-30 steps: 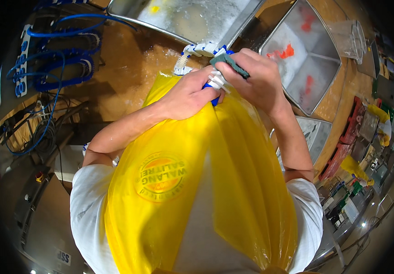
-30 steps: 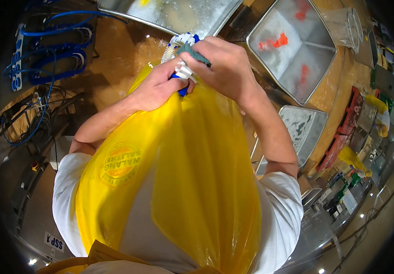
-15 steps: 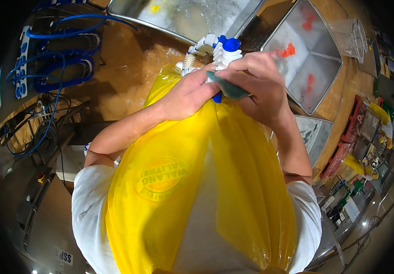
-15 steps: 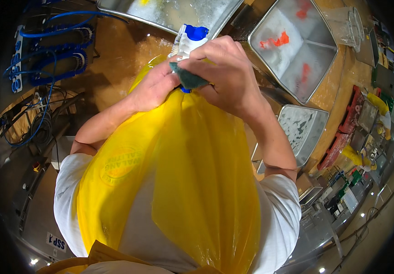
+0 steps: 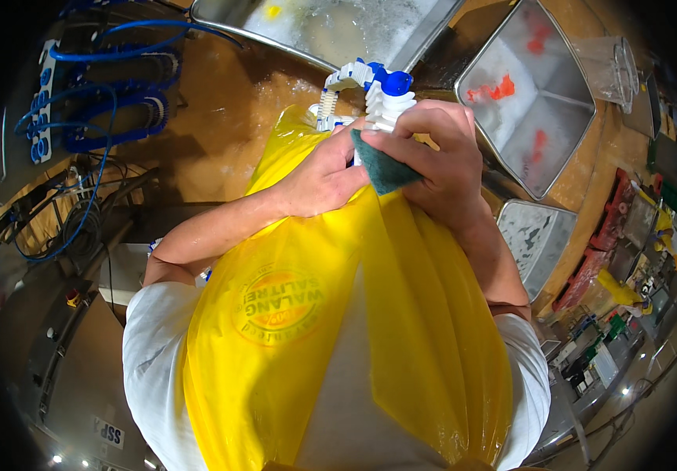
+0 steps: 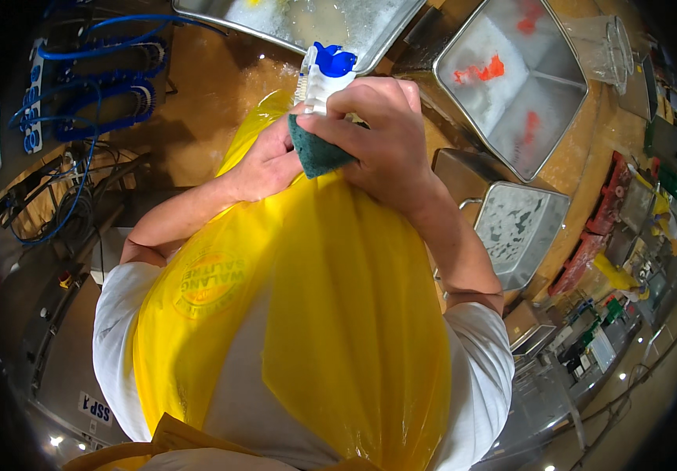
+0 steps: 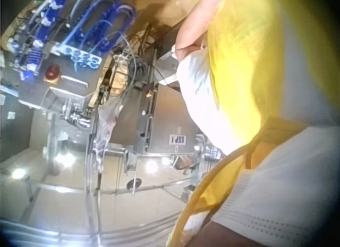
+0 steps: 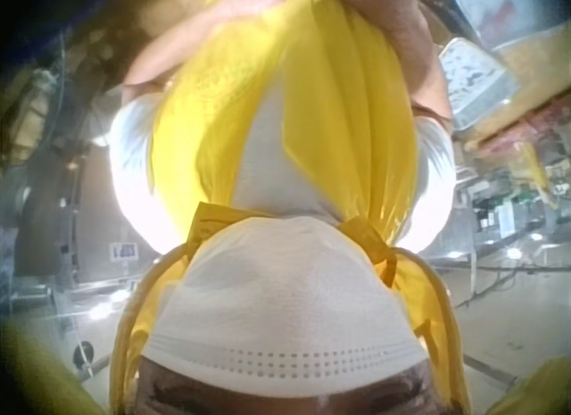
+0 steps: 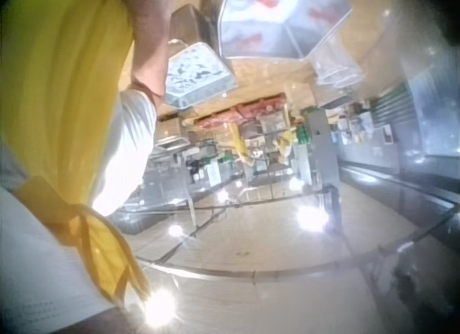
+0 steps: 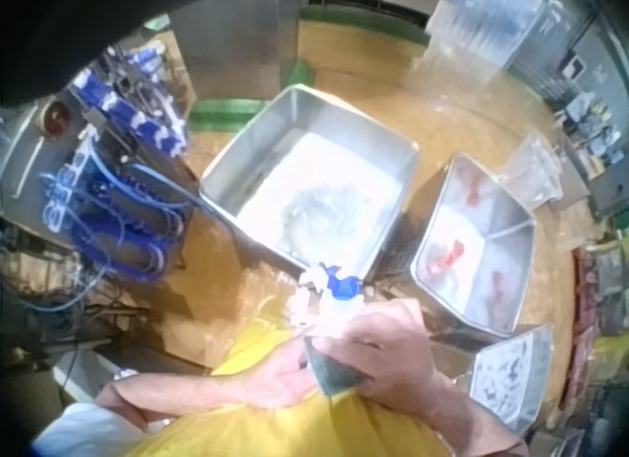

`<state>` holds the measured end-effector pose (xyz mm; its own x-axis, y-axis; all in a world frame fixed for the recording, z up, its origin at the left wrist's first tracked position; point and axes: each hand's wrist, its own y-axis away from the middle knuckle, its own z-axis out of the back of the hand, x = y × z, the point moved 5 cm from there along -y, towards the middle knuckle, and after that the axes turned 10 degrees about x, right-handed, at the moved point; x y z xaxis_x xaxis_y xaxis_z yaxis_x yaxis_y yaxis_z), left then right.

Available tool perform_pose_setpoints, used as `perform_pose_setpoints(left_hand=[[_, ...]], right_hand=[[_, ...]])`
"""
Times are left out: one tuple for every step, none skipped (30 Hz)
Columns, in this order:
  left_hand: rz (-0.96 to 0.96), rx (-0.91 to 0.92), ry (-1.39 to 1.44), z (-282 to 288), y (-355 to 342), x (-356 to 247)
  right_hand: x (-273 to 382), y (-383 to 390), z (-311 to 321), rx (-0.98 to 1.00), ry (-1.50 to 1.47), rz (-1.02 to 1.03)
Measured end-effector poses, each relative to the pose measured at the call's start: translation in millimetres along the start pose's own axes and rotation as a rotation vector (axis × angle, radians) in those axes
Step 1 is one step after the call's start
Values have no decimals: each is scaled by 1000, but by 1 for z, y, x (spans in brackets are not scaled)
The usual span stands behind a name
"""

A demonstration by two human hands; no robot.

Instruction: The person scrubs a white plastic component with a green sponge while holding it over a yellow bag. The person repeatedly wipes the surface of the plastic part, focusing on the ridges and edges.

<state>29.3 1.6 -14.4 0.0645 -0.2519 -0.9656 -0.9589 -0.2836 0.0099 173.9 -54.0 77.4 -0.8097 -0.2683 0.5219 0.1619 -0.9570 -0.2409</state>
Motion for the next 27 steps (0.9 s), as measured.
perform_pose_setpoints(left_hand=[[33,-21,65,0,0,0],[66,-42,131,-1,1,-2],[102,-63,198,-3,1,-1],[103,-54,204,-3,0,-2],[105,-44,210,-3,-2,-3],[106,-36,215,-2,-3,-3],[109,-25,197,-1,-3,-2],[112,-14,179,0,-3,1],[115,-3,161,-1,-3,3],[102,-19,199,-2,-2,3],[90,-35,237,-4,-1,3],[75,-52,274,-4,-1,2],[88,-56,258,-4,-1,3],[100,-61,242,-2,0,3],[112,-66,227,0,1,4],[109,-26,205,1,1,3],[105,14,183,2,0,2],[103,50,162,2,0,1],[103,40,170,1,1,2],[103,30,177,-1,1,3],[97,25,183,-2,-2,2],[97,9,167,-1,-4,1],[96,-8,152,1,-6,0],[100,-22,140,1,-7,-1],[105,9,85,0,-8,-4],[110,39,29,0,-8,-7],[114,67,-30,0,-8,-10]], right_hand=[[0,1,3,5,29,3],[-5,5,5,-11,26,-14],[-11,13,4,-25,21,-34],[-15,18,3,-40,16,-53],[-15,21,3,-32,40,-85],[-15,24,4,-25,64,-116],[-15,27,4,-18,88,-147],[-14,29,4,-32,75,-158],[-12,31,4,-47,64,-170],[-11,32,3,-61,52,-181],[-11,31,4,-96,19,-193],[-10,28,5,-131,-15,-202],[-10,26,6,-166,-48,-212],[-14,30,0,-181,-127,-265],[-17,37,-8,-194,-207,-318],[-20,41,-13,-207,-287,-371],[-26,44,-16,-155,-411,-468],[-28,45,-16,-98,-538,-564],[-32,48,-18,-40,-665,-659],[-34,53,-18,-23,-718,-651],[-38,57,-16,-12,-765,-641],[-40,58,-16,0,-812,-630],[-39,54,-10,-44,-684,-544],[-34,49,-5,-87,-556,-462],[-28,46,-1,-129,-429,-381],[-22,43,-2,-146,-385,-335],[-16,39,-4,-164,-342,-285]])
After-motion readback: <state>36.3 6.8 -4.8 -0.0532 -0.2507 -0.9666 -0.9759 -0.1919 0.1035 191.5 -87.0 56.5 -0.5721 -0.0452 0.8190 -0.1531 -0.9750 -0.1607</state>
